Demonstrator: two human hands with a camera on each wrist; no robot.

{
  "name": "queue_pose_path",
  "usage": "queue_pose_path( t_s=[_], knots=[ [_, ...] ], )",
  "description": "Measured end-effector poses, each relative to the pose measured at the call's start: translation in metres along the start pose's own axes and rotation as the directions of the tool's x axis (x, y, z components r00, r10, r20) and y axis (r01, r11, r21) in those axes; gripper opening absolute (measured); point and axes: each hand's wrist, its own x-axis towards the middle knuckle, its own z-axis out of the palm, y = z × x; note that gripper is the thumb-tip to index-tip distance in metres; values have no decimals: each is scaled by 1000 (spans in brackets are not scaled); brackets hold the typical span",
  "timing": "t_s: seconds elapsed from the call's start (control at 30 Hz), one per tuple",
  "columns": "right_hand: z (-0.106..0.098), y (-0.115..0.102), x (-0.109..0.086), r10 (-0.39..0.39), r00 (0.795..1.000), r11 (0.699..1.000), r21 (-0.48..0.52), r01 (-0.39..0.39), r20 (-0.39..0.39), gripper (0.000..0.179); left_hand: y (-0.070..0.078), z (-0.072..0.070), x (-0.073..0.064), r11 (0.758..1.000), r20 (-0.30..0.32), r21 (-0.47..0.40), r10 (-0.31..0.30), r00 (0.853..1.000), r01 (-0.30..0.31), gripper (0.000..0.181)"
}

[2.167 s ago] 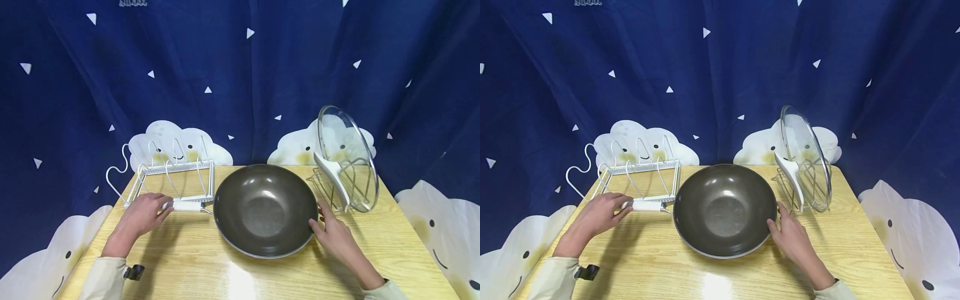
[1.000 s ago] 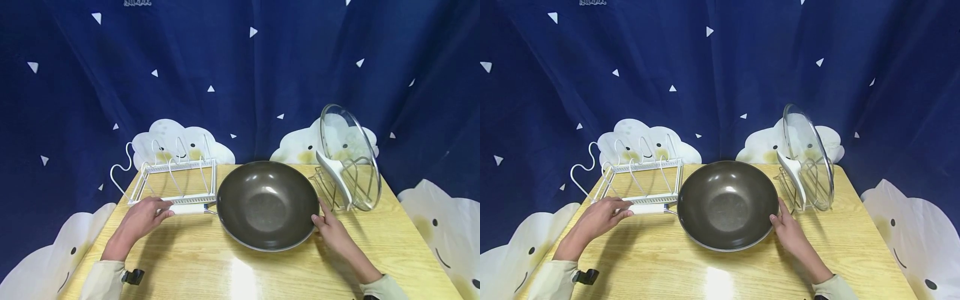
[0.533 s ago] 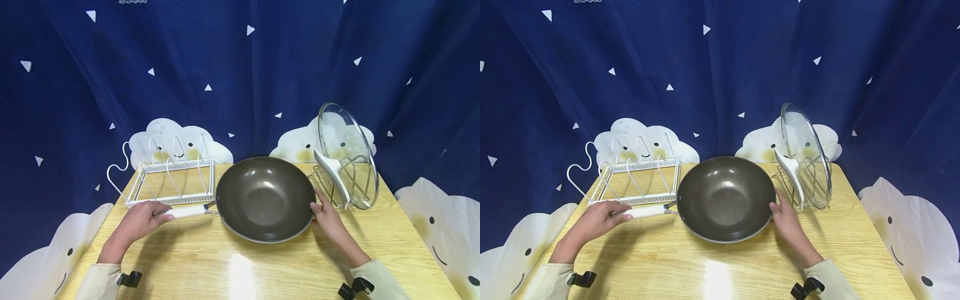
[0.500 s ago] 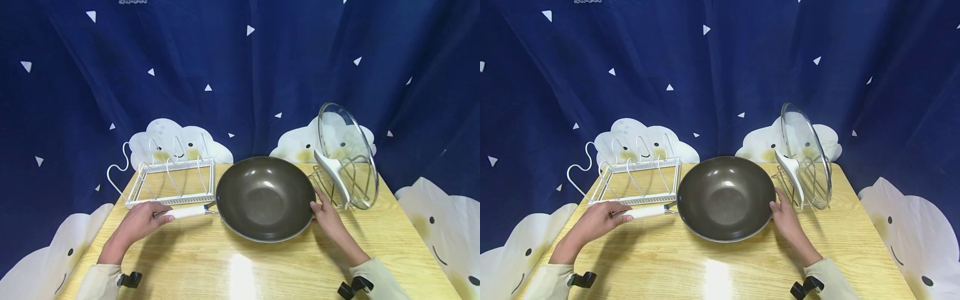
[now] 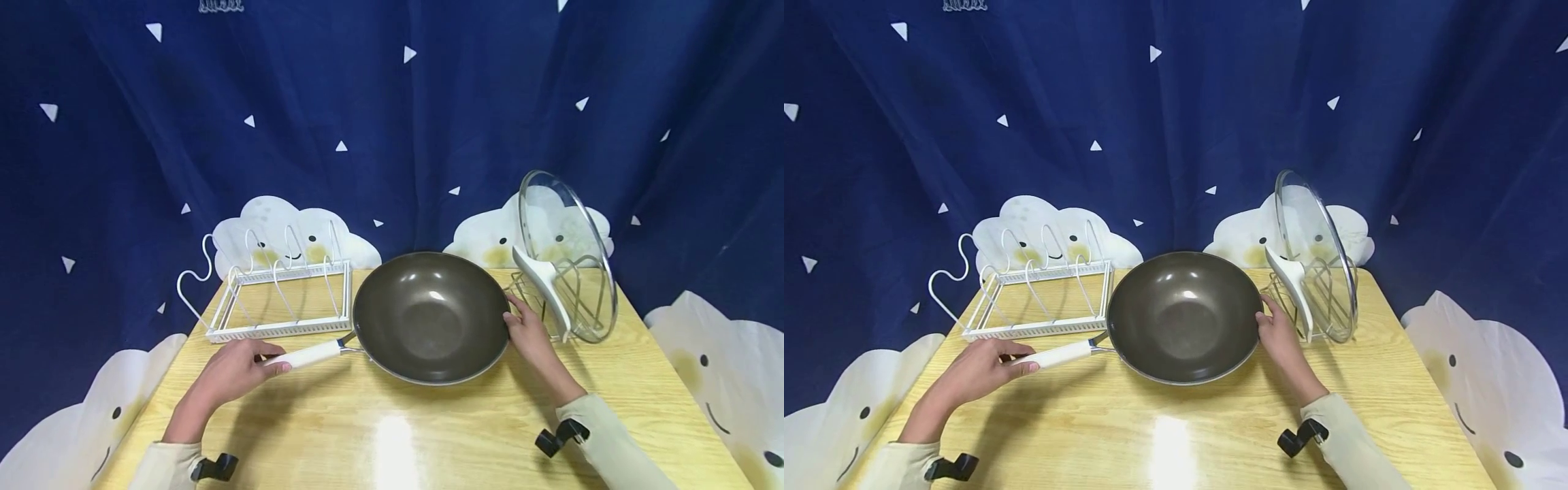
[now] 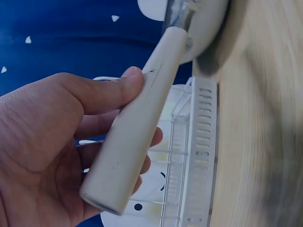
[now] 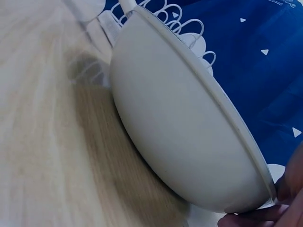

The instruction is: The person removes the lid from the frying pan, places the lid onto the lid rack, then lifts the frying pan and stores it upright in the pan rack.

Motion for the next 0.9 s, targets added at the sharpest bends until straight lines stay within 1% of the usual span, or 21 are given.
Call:
queue_pose_path(
  t_s=[0.07, 0.13, 0.2, 0.27, 0.33, 0.43, 0.5, 0.57, 0.7, 0.8, 0.9],
  knots=[
    [2, 0, 3, 8, 1000, 1000, -20, -8, -9, 51, 1, 1, -2, 1000, 15, -8, -29, 999, 29, 21],
    [3, 0, 6, 14, 1000, 1000, -15, -14, -7, 51, 2, 2, -4, 998, 24, -22, -59, 998, 60, 22],
    [4, -1, 10, 10, 1000, 1000, -13, -10, -14, 50, 3, 3, -4, 996, 32, -43, -73, 997, 75, 21],
    [5, -2, 13, 1, 1000, 1000, -13, -1, -24, 50, 4, 3, -4, 994, 38, -73, -75, 996, 78, 20],
    [6, -3, 16, -13, 999, 999, -35, 11, -44, 49, 5, 3, -2, 991, 52, -113, -69, 996, 74, 18],
    [6, -4, 21, -4, 998, 998, -68, -1, -69, 48, 7, 5, -1, 982, 88, -174, -63, 994, 78, 16],
    [6, -5, 25, 6, 997, 996, -89, -13, -78, 48, 8, 5, -2, 973, 114, -207, -76, 991, 98, 18],
    [6, -6, 29, 24, 997, 995, -91, -31, -72, 48, 11, 6, -5, 968, 135, -222, -89, 987, 118, 20],
    [7, -6, 38, 49, 997, 995, -85, -53, -57, 48, 17, 8, -11, 963, 153, -227, -116, 981, 149, 24],
    [9, -7, 46, 46, 996, 995, -88, -52, -73, 47, 21, 8, -14, 958, 160, -235, -129, 979, 165, 25],
    [11, -9, 53, 47, 995, 995, -85, -54, -86, 46, 24, 10, -15, 947, 173, -261, -143, 974, 185, 30]
  ],
)
